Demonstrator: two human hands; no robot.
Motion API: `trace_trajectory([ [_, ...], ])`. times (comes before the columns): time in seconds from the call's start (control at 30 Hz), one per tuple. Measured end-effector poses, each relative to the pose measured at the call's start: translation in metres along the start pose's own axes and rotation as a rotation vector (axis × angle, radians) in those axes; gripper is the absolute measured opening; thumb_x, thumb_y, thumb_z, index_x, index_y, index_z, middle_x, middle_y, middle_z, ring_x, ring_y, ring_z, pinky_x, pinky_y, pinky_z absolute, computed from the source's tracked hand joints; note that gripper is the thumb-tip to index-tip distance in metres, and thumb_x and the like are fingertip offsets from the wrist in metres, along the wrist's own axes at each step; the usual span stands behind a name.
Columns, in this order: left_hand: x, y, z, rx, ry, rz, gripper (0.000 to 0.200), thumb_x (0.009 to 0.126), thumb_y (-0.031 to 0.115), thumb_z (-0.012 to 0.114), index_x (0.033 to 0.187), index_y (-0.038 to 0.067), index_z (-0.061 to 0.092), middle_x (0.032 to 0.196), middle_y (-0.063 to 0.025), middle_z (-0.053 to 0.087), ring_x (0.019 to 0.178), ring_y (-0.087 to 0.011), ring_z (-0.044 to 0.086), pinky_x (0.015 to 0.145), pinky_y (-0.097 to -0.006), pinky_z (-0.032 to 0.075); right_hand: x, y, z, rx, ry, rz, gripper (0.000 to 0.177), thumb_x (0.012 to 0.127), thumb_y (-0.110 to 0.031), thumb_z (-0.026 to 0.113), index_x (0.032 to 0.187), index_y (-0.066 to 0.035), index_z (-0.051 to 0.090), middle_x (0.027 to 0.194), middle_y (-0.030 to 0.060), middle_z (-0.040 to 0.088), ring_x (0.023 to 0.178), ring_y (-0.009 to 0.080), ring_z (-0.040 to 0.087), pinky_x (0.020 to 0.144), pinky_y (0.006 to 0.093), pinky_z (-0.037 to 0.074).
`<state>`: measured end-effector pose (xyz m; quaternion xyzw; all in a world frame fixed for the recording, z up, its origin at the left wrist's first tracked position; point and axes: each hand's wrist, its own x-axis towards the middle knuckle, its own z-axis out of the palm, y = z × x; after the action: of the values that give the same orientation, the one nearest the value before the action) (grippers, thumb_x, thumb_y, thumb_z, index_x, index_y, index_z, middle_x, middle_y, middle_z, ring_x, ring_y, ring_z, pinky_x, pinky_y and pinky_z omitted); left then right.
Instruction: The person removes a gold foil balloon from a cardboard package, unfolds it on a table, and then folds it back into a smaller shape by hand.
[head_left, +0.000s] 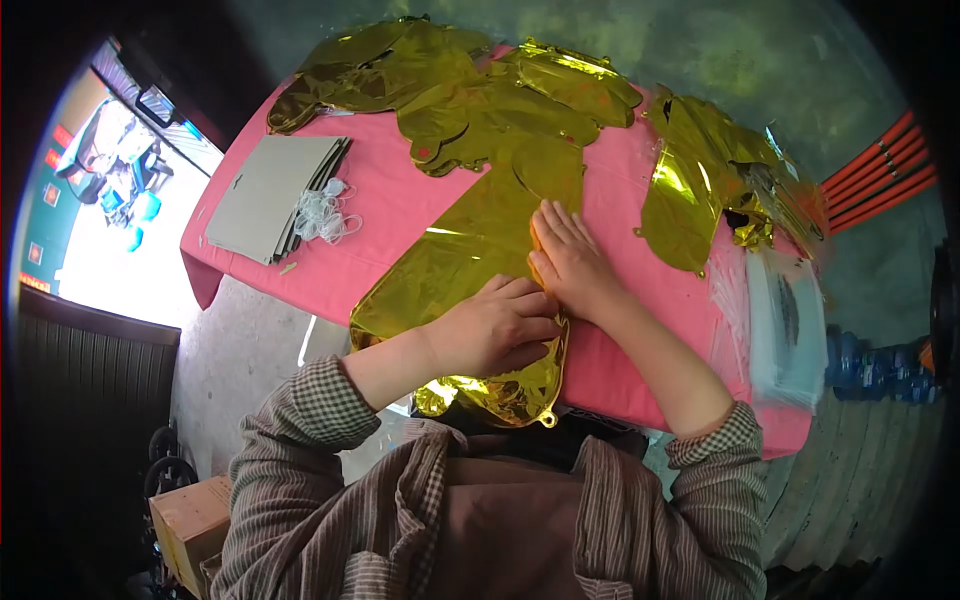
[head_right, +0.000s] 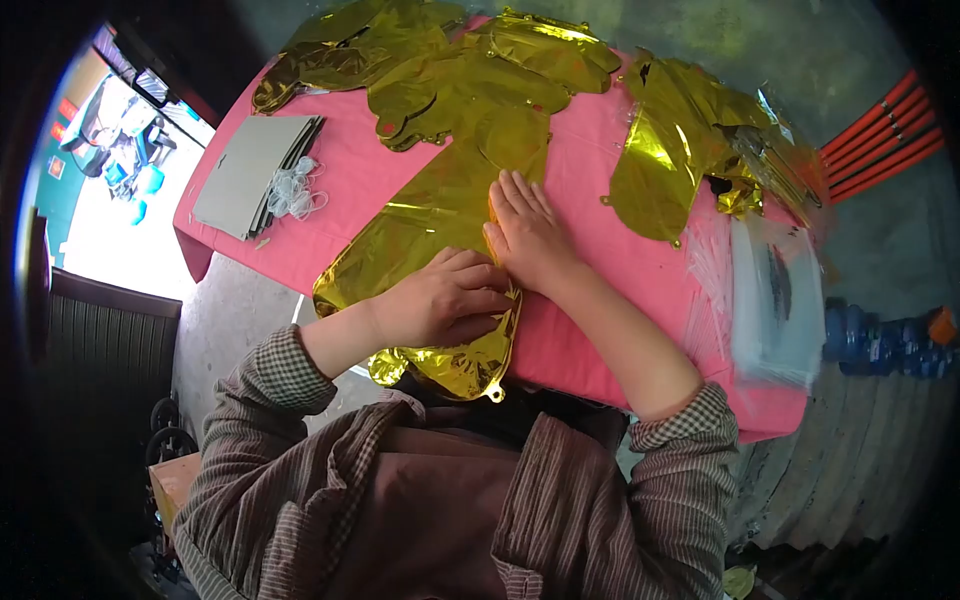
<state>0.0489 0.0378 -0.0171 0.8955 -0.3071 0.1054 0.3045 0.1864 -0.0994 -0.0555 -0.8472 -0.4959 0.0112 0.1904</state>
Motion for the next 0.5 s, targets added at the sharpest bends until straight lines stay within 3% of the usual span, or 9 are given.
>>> trace_trajectory([
  [0.23,-0.001,-0.001,-0.007,-0.143,0.036,0.024,0.025,0.077,0.016,0.069,0.099,0.006,0.065,0.103,-0.0085,0.060,0.095,-0.0283,0.056,0.084,-0.0393,0.043,-0.001,-0.004,0.001,-0.079,-0.005,0.003,0.056,0.093,-0.027,0.043,0.139,0.003,0.031,0.147,0.0209,0.026,0.138,0.0313,0.023,0.114,0.0402,0.016],
  [0.3,-0.010,0.006,-0.020,-0.349,0.059,-0.257,0.024,0.077,0.014,0.068,0.099,0.004,0.064,0.100,-0.0107,0.062,0.088,-0.0313,0.058,0.081,-0.0398,0.046,-0.002,-0.003,0.003,-0.098,0.018,-0.019,0.056,0.094,-0.027,0.043,0.139,0.003,0.030,0.147,0.0208,0.026,0.138,0.0315,0.023,0.114,0.0403,0.017],
  [0.37,-0.025,0.012,-0.039,-0.037,0.208,-0.324,0.021,0.078,0.012,0.068,0.096,0.003,0.063,0.092,-0.0125,0.062,0.084,-0.0320,0.059,0.076,-0.0385,0.049,-0.002,-0.003,0.003,-0.090,0.018,-0.021,0.055,0.095,-0.028,0.042,0.139,0.004,0.031,0.147,0.0209,0.027,0.138,0.0317,0.023,0.114,0.0404,0.017],
  [0.43,-0.051,0.018,-0.052,0.135,0.279,-0.653,0.018,0.079,0.016,0.067,0.088,0.002,0.061,0.085,-0.0142,0.060,0.079,-0.0304,0.060,0.069,-0.0378,0.049,-0.003,-0.003,0.003,-0.080,0.019,-0.024,0.055,0.095,-0.028,0.042,0.139,0.004,0.031,0.147,0.0210,0.027,0.138,0.0320,0.023,0.114,0.0406,0.017],
  [0.5,-0.074,0.027,-0.063,0.380,0.373,-0.828,0.024,0.081,0.025,0.065,0.081,0.002,0.058,0.076,-0.0145,0.057,0.070,-0.0302,0.060,0.061,-0.0381,0.047,-0.002,-0.003,0.002,-0.096,0.031,-0.036,0.055,0.096,-0.029,0.041,0.138,0.004,0.031,0.146,0.0212,0.028,0.138,0.0325,0.024,0.113,0.0411,0.018],
])
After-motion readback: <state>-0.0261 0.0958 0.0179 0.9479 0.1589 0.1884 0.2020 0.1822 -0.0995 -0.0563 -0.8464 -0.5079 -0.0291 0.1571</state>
